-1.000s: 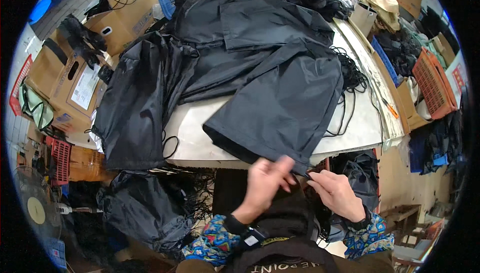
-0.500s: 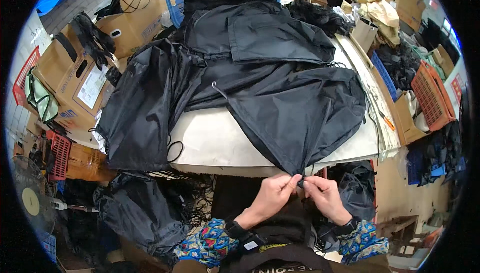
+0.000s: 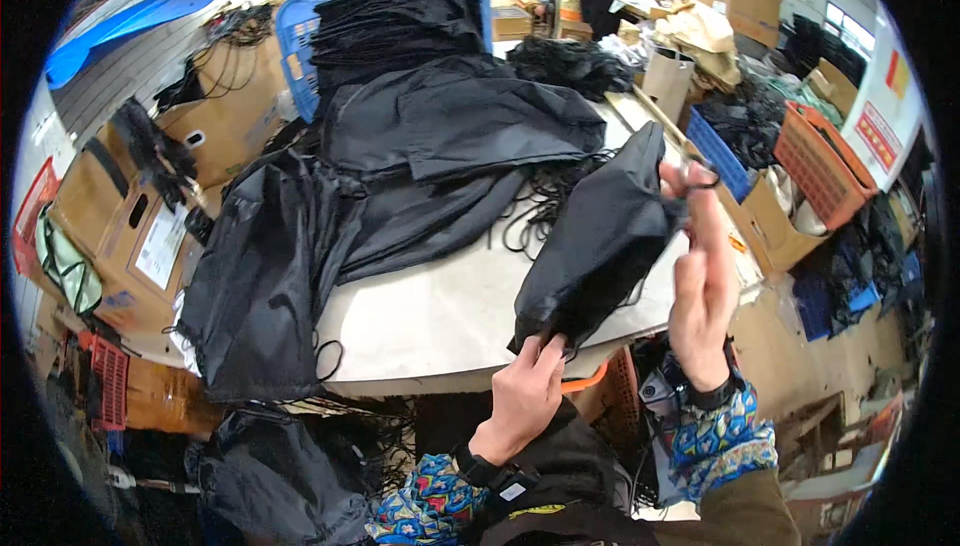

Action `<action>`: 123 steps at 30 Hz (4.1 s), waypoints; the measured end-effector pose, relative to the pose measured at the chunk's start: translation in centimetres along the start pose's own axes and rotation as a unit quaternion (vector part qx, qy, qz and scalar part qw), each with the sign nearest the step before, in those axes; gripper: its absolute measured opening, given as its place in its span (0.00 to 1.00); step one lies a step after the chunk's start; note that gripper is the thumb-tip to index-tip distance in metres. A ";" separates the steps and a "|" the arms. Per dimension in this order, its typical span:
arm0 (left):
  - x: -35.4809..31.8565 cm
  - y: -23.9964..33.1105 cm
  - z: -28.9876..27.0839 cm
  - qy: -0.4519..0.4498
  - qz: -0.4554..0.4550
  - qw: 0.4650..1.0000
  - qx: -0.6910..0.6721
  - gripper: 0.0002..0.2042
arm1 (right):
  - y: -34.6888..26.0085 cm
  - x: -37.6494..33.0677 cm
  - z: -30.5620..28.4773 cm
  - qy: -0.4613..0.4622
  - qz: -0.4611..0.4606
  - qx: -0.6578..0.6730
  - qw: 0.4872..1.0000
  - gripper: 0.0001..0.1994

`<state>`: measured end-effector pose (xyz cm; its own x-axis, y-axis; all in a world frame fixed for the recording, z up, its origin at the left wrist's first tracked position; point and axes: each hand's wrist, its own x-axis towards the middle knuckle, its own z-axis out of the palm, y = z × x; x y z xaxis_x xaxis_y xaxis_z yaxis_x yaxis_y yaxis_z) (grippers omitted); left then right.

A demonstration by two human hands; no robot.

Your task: The person threads black drawstrings through the hems of black fabric bags using a metal hook tool. They repeatedly pick up a bag, insert the hook into the hem, pull the string through, and place the finished bag aside. The task is performed at a workbench in a cluttered workshop environment.

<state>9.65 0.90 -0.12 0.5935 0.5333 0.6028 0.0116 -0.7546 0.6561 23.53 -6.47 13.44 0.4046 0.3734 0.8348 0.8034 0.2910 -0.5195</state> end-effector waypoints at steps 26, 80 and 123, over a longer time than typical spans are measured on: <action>-0.7 -6.3 -6.3 0.067 -0.202 0.977 0.010 0.20 | 7.0 -12.8 -4.3 -0.160 0.411 0.004 0.897 0.13; -3.5 -3.8 -3.1 -0.017 -0.463 0.729 -0.504 0.07 | 3.7 -17.2 5.6 -0.218 0.308 0.045 0.925 0.12; -3.7 -3.5 -2.9 0.036 -0.460 0.748 -0.478 0.06 | 2.6 -13.0 4.6 -0.418 0.286 0.051 0.861 0.07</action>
<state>5.07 2.67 -3.36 0.6434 0.7035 -0.3019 -0.2118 0.5425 0.8129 18.36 -6.55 0.38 0.2304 0.9724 0.0371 0.5174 -0.0902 -0.8510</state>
